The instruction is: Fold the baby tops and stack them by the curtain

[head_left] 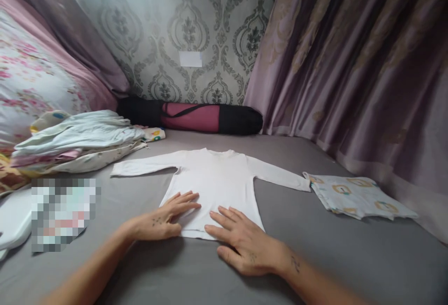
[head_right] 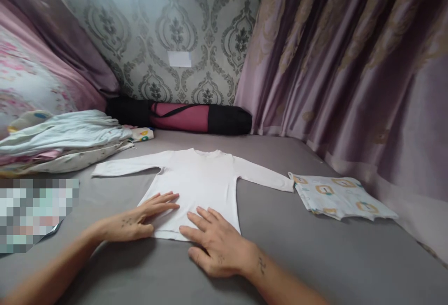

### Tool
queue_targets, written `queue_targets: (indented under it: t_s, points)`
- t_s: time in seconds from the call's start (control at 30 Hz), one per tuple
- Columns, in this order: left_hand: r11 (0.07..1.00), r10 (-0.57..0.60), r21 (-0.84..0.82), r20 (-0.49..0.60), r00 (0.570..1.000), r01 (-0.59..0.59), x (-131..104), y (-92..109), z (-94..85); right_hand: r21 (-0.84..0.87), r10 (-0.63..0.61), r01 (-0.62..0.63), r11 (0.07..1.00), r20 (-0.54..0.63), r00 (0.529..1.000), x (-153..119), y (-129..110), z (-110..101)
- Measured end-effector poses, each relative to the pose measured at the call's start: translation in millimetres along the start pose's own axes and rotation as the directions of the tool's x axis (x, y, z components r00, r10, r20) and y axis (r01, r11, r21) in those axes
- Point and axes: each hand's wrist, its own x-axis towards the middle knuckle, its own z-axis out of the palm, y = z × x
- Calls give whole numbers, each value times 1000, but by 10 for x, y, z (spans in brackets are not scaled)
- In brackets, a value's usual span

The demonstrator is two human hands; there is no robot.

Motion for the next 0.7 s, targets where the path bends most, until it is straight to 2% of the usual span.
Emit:
queue_targets:
  t_s: [0.23,0.37,0.43,0.5,0.7]
  points:
    - [998,-18,-57,51,999,21,-38,40,-144,-23,-19,18,1000,-13,1000,-5,1,7]
    - [994,-87,-71,-42,995,84,-2,108,-90,-29,-30,30,999,-4,1000,-2,17,15]
    - [995,-94,-53,-102,990,89,18,119,-44,-35,-35,35,999,-6,999,1,21,20]
    - [997,-78,-37,-118,990,74,22,108,-19,-39,-35,34,999,-11,999,3,22,25]
    - [993,-30,-119,-46,999,24,-28,-4,-65,-41,-49,48,998,-16,999,5,27,34]
